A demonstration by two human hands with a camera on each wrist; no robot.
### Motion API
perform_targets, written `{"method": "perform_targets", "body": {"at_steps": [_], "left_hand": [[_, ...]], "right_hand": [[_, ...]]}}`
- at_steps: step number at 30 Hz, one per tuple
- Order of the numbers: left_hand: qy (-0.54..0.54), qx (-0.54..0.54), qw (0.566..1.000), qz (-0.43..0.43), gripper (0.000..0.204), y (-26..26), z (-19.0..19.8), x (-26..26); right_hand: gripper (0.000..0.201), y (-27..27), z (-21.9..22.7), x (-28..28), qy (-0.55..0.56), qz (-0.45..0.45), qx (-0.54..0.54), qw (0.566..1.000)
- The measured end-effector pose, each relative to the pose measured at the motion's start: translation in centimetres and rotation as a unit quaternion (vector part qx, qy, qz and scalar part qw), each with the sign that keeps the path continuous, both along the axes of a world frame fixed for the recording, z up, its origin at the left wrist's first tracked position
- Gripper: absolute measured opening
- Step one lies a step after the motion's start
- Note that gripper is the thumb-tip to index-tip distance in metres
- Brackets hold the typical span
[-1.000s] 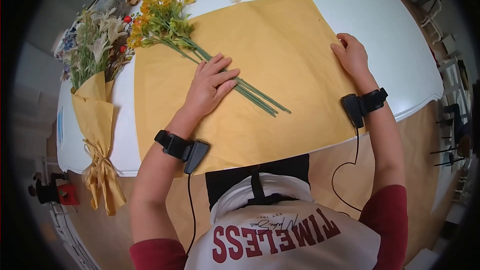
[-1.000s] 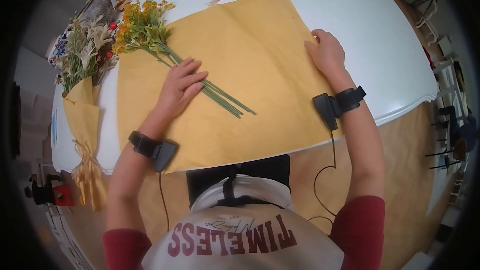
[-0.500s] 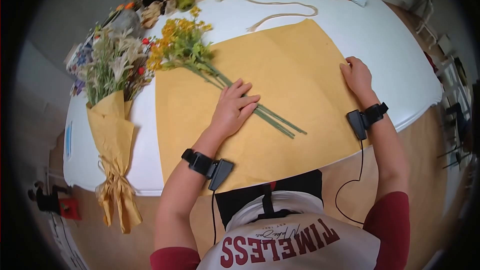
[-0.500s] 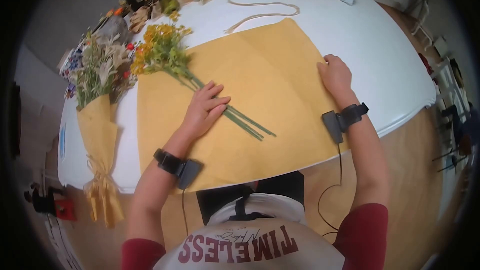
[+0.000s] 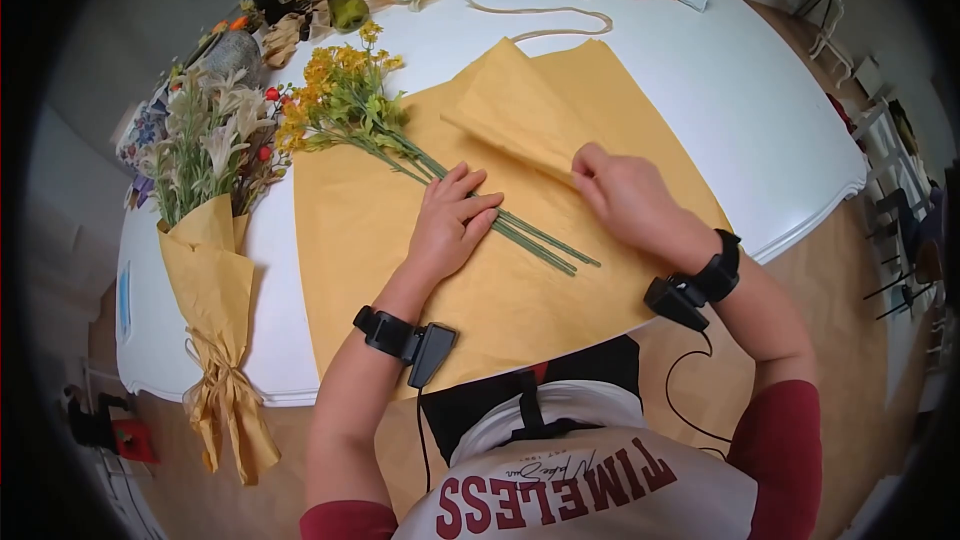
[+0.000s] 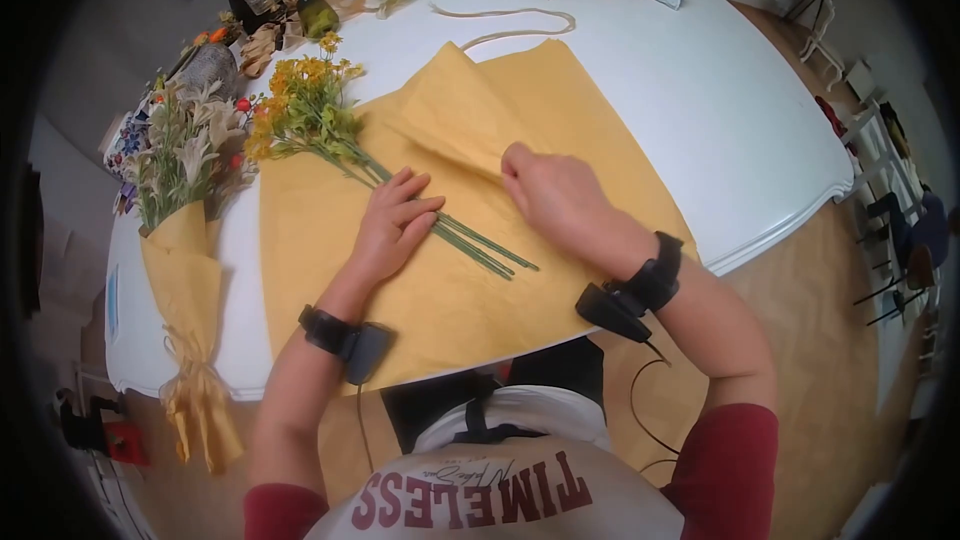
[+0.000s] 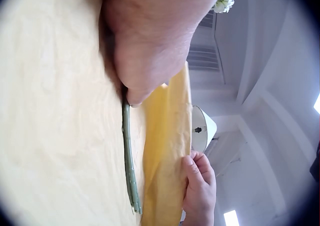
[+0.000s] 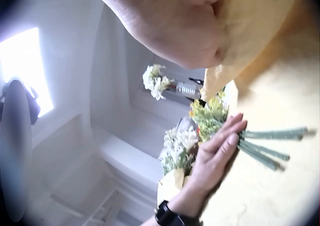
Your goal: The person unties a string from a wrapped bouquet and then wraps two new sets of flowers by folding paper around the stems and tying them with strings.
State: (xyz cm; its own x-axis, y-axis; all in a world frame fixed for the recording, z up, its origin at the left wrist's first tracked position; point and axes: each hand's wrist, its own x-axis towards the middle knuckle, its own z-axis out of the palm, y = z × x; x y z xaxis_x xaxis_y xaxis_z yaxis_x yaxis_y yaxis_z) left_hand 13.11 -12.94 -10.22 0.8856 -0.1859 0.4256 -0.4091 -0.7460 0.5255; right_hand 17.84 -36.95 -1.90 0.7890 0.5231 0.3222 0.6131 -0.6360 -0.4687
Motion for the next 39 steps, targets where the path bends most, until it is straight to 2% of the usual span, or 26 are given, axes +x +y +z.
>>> {"method": "perform_targets", "body": {"at_steps": [2, 3, 4, 6, 7, 9, 10, 12, 15, 17, 18, 23, 24, 26, 29, 33, 35, 39], "left_hand": [[0.005, 0.013, 1.0, -0.001, 0.025, 0.2, 0.0, 0.1], [0.011, 0.025, 1.0, -0.006, 0.029, 0.4, -0.1, 0.1], [0.011, 0.025, 1.0, -0.004, 0.029, 0.5, 0.2, 0.0], [0.071, -0.125, 0.99, -0.011, 0.044, 0.4, 0.5, -0.1], [0.072, -0.125, 0.99, -0.01, 0.044, 0.1, 0.7, -0.2], [-0.037, -0.028, 0.999, 0.008, 0.057, -0.6, 1.1, -0.4], [-0.036, -0.029, 0.999, 0.005, 0.057, -0.8, 1.3, -0.5], [0.007, 0.168, 0.985, 0.026, 0.05, -1.5, 1.4, -0.6], [0.059, 0.188, 0.98, 0.006, 0.047, -1.5, 1.3, -0.4], [0.064, 0.191, 0.98, 0.003, 0.047, -1.4, 1.2, -0.4], [0.067, 0.194, 0.979, 0.003, 0.047, -1.4, 1.2, -0.4], [0.072, 0.19, 0.979, 0.004, 0.05, -1.3, 1.1, -0.2], [0.061, 0.179, 0.982, 0.008, 0.053, -1.3, 1.1, -0.3], [0.051, 0.17, 0.984, 0.007, 0.056, -1.4, 1.0, -0.3], [0.041, 0.156, 0.987, 0.007, 0.062, -1.4, 1.2, -0.4], [0.047, 0.142, 0.989, 0.0, 0.067, -1.4, 1.4, -0.4], [0.046, 0.136, 0.99, 0.002, 0.067, -1.3, 1.4, -0.4], [0.037, 0.126, 0.991, 0.002, 0.068, -1.3, 1.3, -0.3]], "right_hand": [[0.011, 1.5, -1.4, -0.8, 0.019, 0.026, -0.083, 0.996], [0.011, 1.7, -2.4, -0.9, 0.017, 0.028, -0.083, 0.996], [0.009, 1.9, -3.2, -0.9, -0.02, 0.043, -0.109, 0.993], [0.008, 1.8, -4.0, -1.0, -0.057, 0.058, -0.134, 0.988], [0.009, 1.7, -3.9, -1.2, -0.042, 0.063, -0.129, 0.989], [0.01, 1.5, -3.9, -1.4, -0.026, 0.065, -0.123, 0.99], [0.013, 1.2, -3.9, -1.5, -0.027, 0.082, -0.11, 0.99], [0.015, 0.5, -4.0, -1.9, -0.023, 0.091, -0.099, 0.991], [0.017, -0.7, -3.1, -2.7, -0.001, 0.126, -0.065, 0.99], [0.021, -1.6, -2.0, -3.6, 0.121, 0.15, -0.071, 0.979], [0.021, -1.9, -2.0, -3.9, 0.123, 0.149, -0.071, 0.979], [0.047, -4.5, -2.4, -5.7, 0.23, 0.076, -0.001, 0.97], [0.047, -5.0, -2.9, -5.7, 0.232, 0.075, -0.001, 0.97], [0.049, -5.4, -4.1, -5.6, 0.076, 0.047, -0.006, 0.996], [0.049, -5.3, -4.2, -4.7, 0.021, 0.056, -0.044, 0.997], [0.048, -3.2, -3.6, -3.0, 0.101, 0.07, -0.03, 0.992], [0.041, -1.4, -3.3, -1.7, 0.196, 0.046, -0.033, 0.979], [0.037, 1.7, -4.3, 1.0, 0.208, 0.079, -0.042, 0.974]]}}
